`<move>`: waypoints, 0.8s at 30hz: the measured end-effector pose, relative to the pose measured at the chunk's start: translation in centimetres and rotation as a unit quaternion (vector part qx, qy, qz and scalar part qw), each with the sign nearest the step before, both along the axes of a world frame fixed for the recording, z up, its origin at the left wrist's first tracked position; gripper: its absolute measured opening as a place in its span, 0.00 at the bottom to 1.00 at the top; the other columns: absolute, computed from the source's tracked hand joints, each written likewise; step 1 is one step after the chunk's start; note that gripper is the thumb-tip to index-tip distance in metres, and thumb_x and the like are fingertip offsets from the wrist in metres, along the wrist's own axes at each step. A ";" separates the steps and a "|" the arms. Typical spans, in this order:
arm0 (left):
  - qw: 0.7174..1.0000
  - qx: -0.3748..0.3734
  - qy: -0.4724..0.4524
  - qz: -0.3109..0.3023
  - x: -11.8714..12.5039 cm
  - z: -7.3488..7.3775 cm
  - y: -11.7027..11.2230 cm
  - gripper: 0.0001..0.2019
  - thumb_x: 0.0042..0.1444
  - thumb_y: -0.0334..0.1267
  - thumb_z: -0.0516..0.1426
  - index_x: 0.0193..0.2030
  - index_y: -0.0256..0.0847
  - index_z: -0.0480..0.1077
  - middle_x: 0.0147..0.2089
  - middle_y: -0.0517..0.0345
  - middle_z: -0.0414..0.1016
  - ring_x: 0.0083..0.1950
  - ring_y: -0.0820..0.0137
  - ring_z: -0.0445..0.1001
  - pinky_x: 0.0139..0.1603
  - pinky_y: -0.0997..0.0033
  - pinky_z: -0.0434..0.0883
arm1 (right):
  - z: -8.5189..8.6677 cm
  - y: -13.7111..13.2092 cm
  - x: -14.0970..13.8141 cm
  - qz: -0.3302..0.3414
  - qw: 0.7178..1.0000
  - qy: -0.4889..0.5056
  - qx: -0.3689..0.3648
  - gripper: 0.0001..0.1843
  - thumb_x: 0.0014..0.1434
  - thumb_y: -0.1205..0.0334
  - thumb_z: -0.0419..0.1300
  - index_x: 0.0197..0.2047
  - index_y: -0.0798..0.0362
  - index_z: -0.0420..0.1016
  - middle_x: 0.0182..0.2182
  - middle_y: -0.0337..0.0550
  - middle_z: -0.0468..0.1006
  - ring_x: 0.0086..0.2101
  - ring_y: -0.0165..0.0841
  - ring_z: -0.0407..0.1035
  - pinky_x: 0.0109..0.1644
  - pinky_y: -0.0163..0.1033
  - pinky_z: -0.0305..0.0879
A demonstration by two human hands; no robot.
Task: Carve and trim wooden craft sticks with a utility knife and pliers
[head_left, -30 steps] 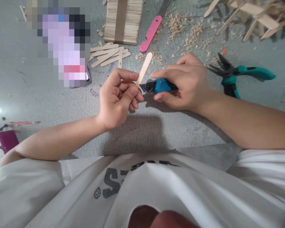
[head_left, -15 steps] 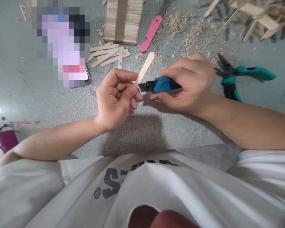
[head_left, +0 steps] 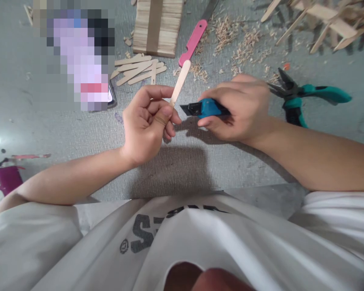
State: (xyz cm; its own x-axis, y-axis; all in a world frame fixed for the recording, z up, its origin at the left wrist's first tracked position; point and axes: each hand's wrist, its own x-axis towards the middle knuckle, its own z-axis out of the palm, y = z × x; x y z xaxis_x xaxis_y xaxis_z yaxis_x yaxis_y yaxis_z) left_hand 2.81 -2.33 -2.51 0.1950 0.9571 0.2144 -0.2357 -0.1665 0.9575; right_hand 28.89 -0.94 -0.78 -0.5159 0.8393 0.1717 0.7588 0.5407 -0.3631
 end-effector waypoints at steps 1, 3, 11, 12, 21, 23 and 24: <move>1.000 0.002 0.000 -0.001 0.0 -0.1 0.0 0.20 0.73 0.59 0.69 0.57 0.48 0.76 0.32 0.67 0.83 0.20 0.78 0.75 0.18 0.79 0.69 | 0.1 0.0 0.0 0.002 1.000 -0.002 -0.006 0.55 0.70 0.11 0.35 0.57 0.46 0.85 0.42 0.53 0.87 0.44 0.51 0.80 0.56 0.58 0.70; 1.000 0.006 0.001 -0.003 0.1 -0.3 -0.2 0.20 0.74 0.60 0.69 0.58 0.49 0.76 0.32 0.67 0.82 0.21 0.78 0.75 0.19 0.79 0.70 | 0.2 0.0 0.0 0.004 1.000 -0.004 -0.008 0.55 0.69 0.11 0.35 0.57 0.45 0.84 0.41 0.52 0.86 0.45 0.51 0.80 0.56 0.59 0.70; 0.999 0.009 0.001 -0.041 0.0 -0.4 -0.3 0.17 0.76 0.58 0.67 0.59 0.51 0.77 0.33 0.67 0.82 0.22 0.76 0.77 0.22 0.77 0.75 | 0.5 -0.2 -0.3 0.005 1.000 -0.010 -0.004 0.53 0.71 0.13 0.34 0.56 0.45 0.84 0.39 0.52 0.84 0.44 0.51 0.79 0.56 0.59 0.70; 0.999 0.006 -0.006 -0.044 0.0 -0.2 -0.3 0.16 0.76 0.57 0.67 0.59 0.50 0.77 0.33 0.67 0.82 0.22 0.77 0.77 0.21 0.76 0.75 | 0.6 -0.2 -0.3 0.002 1.000 -0.015 -0.011 0.54 0.71 0.12 0.34 0.56 0.45 0.84 0.39 0.52 0.84 0.44 0.51 0.79 0.57 0.59 0.70; 0.997 -0.061 -0.021 -0.051 0.2 1.3 -0.8 0.22 0.70 0.61 0.72 0.55 0.49 0.75 0.33 0.67 0.83 0.20 0.77 0.75 0.18 0.77 0.71 | 0.0 -0.2 -0.4 0.006 0.999 0.004 0.037 0.54 0.72 0.13 0.37 0.54 0.48 0.85 0.38 0.52 0.85 0.40 0.47 0.78 0.54 0.56 0.69; 0.996 -0.065 -0.019 -0.054 0.2 1.1 -0.9 0.23 0.70 0.63 0.72 0.56 0.49 0.75 0.33 0.67 0.83 0.20 0.76 0.76 0.18 0.77 0.71 | -0.3 -0.4 -0.5 0.004 0.997 0.020 0.073 0.53 0.72 0.13 0.38 0.54 0.49 0.86 0.37 0.51 0.86 0.38 0.46 0.77 0.52 0.55 0.68; 0.996 -0.067 -0.017 -0.053 0.1 1.0 -0.9 0.24 0.69 0.63 0.72 0.56 0.49 0.75 0.33 0.67 0.83 0.21 0.76 0.76 0.18 0.77 0.71 | -0.5 -0.5 -0.6 0.003 0.996 0.025 0.086 0.52 0.73 0.14 0.39 0.54 0.49 0.87 0.37 0.51 0.86 0.37 0.45 0.76 0.52 0.55 0.68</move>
